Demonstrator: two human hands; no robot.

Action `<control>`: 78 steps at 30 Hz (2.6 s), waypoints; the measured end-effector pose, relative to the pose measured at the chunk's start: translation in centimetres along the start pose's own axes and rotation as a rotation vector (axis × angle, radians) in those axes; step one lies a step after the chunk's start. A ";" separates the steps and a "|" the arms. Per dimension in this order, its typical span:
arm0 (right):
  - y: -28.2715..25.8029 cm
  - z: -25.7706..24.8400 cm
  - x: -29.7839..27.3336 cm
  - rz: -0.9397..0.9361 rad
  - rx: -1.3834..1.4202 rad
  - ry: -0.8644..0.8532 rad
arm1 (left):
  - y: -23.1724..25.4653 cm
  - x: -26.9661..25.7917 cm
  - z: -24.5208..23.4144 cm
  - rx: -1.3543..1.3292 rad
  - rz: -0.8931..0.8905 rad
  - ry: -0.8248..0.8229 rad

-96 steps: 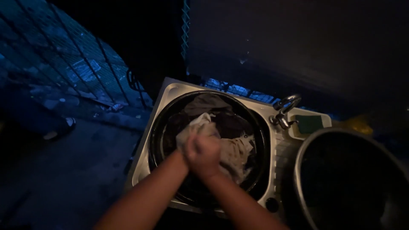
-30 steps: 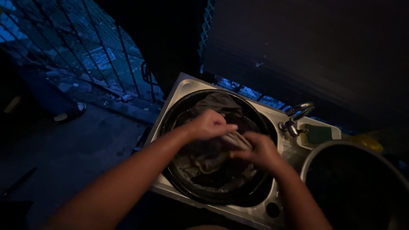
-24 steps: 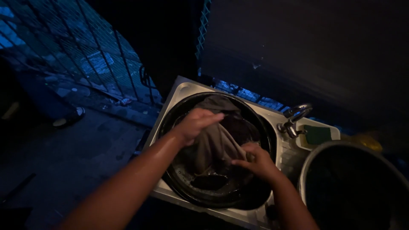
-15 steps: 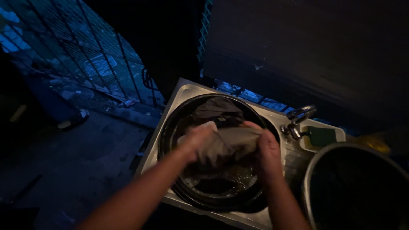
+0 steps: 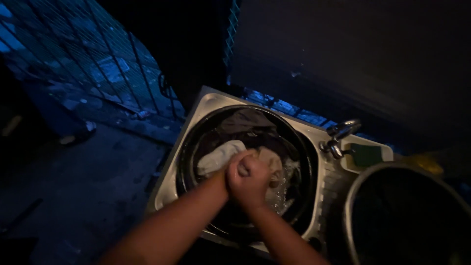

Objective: Hand washing clothes in a basin with soapy water.

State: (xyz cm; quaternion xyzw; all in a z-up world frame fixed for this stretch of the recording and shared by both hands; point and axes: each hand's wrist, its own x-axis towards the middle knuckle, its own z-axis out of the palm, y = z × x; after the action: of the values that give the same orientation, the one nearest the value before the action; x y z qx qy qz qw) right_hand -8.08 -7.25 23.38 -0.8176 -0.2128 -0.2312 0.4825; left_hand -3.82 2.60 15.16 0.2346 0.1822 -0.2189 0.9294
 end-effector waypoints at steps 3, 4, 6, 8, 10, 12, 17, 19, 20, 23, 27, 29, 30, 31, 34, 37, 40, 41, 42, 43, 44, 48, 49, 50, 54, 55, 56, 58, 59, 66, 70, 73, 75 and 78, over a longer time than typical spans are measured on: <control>4.9 -2.3 -0.1 0.034 -0.056 0.060 | 3.3 -1.5 2.1 0.012 0.048 -0.014; 7.1 -3.3 -0.5 0.225 -0.187 -0.202 | 5.5 -2.4 3.8 0.108 0.036 -0.008; 9.3 -5.8 -0.7 0.416 -0.316 -0.466 | 8.3 -4.2 6.1 0.203 0.023 -0.002; 9.0 -8.6 -0.2 -0.051 -0.401 -0.817 | 9.7 -6.4 6.9 0.880 0.265 0.017; 9.0 -8.7 0.9 -0.057 -0.575 -0.955 | 9.7 -7.5 7.1 1.222 0.352 -0.035; 9.8 -9.3 0.8 -0.054 -0.755 -1.088 | 8.5 -7.9 6.5 1.565 0.433 -0.100; 11.2 -7.5 -2.0 -0.018 -0.960 -0.978 | 2.0 -6.6 1.2 2.344 0.327 -0.242; 12.3 -5.5 -4.9 -0.092 -1.033 -0.987 | 0.0 -6.6 -0.4 2.395 0.253 -0.246; 13.0 -4.6 -6.1 -0.165 -1.115 -0.985 | -0.9 -6.2 -1.0 2.446 0.191 -0.256; 14.2 -2.3 -5.9 0.081 -1.210 -1.263 | -3.8 -4.3 -4.1 2.523 0.247 -0.223; 16.8 -1.5 -6.4 0.098 -1.242 -1.319 | -8.4 0.5 -13.0 2.621 0.704 -0.090; 20.1 -1.5 -7.2 -0.076 -1.160 -1.281 | -7.0 -0.5 -11.4 2.529 0.456 -0.045; 19.4 -2.9 -5.9 -0.075 -1.161 -1.281 | -6.0 -1.2 -10.9 2.529 0.456 -0.046; 18.7 -4.3 -4.6 -0.038 -1.074 -1.278 | -4.9 -1.9 -10.5 2.332 0.268 -0.080; 19.0 -8.2 -0.3 0.100 -0.791 -1.108 | -0.9 -0.9 -13.4 1.741 0.266 -0.100; 16.0 -12.4 3.0 0.379 -0.196 -0.798 | 0.9 -3.0 -10.7 0.872 0.330 -0.003; 14.4 -10.5 5.5 0.529 0.437 -0.586 | 3.2 -6.0 -2.9 0.259 0.219 0.128; 14.5 -9.2 5.8 0.541 0.666 -0.546 | 3.6 -6.8 -0.2 0.107 0.162 0.170; 12.0 -8.4 4.6 0.546 0.664 -0.543 | 3.2 -6.6 0.1 0.107 0.155 0.170; 9.6 -7.6 3.5 0.548 0.475 -0.690 | 2.8 -6.4 0.4 0.047 0.124 0.091; 7.3 -6.8 3.0 0.538 0.277 -0.823 | 2.8 -5.7 1.0 -0.007 0.094 0.001; 15.8 -6.4 -3.7 0.195 -0.118 -0.821 | 6.0 -8.4 8.0 -0.024 0.095 -0.235; 16.9 -6.6 -4.6 0.352 0.123 -0.706 | 6.8 -9.4 9.3 -0.029 0.104 -0.293; 18.0 -6.7 -5.2 0.497 0.363 -0.585 | 7.6 -10.3 10.7 -0.035 0.118 -0.351; 17.8 -10.4 -0.7 0.448 0.302 -0.591 | 10.1 -11.6 11.3 -0.123 0.144 -0.477; 17.2 -11.6 0.3 0.421 0.374 -0.504 | 10.4 -12.0 11.9 -0.164 0.146 -0.507; 16.7 -12.6 1.6 0.389 0.446 -0.420 | 10.8 -12.4 12.4 -0.206 0.153 -0.537; 10.6 -13.5 4.4 0.452 0.496 -0.285 | 10.4 -11.7 11.8 -0.176 0.153 -0.460; 7.4 -13.9 5.7 0.515 0.547 -0.152 | 10.3 -11.6 11.4 -0.149 0.153 -0.378; 1.6 -4.0 2.8 0.535 0.483 -0.127 | -1.0 -2.1 2.0 -0.172 -0.150 0.006; 5.0 0.0 1.6 0.054 0.079 0.025 | -4.1 -0.6 0.3 -0.167 -0.099 -0.034; 8.2 0.4 0.9 0.340 -0.014 0.117 | -6.6 3.0 -2.6 -0.167 -0.031 -0.006; 6.5 0.6 1.1 0.520 -0.014 0.151 | -5.9 5.3 -4.6 -0.157 0.023 0.030; 2.3 0.1 0.3 0.414 0.010 0.098 | -3.3 6.0 -6.7 -0.170 0.151 0.175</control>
State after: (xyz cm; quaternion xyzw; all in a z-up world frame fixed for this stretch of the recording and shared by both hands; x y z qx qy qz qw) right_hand -6.53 -8.17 21.95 -0.8293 -0.0179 -0.1655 0.5335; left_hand -2.02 1.48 5.80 0.1861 0.2622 -0.1110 0.9404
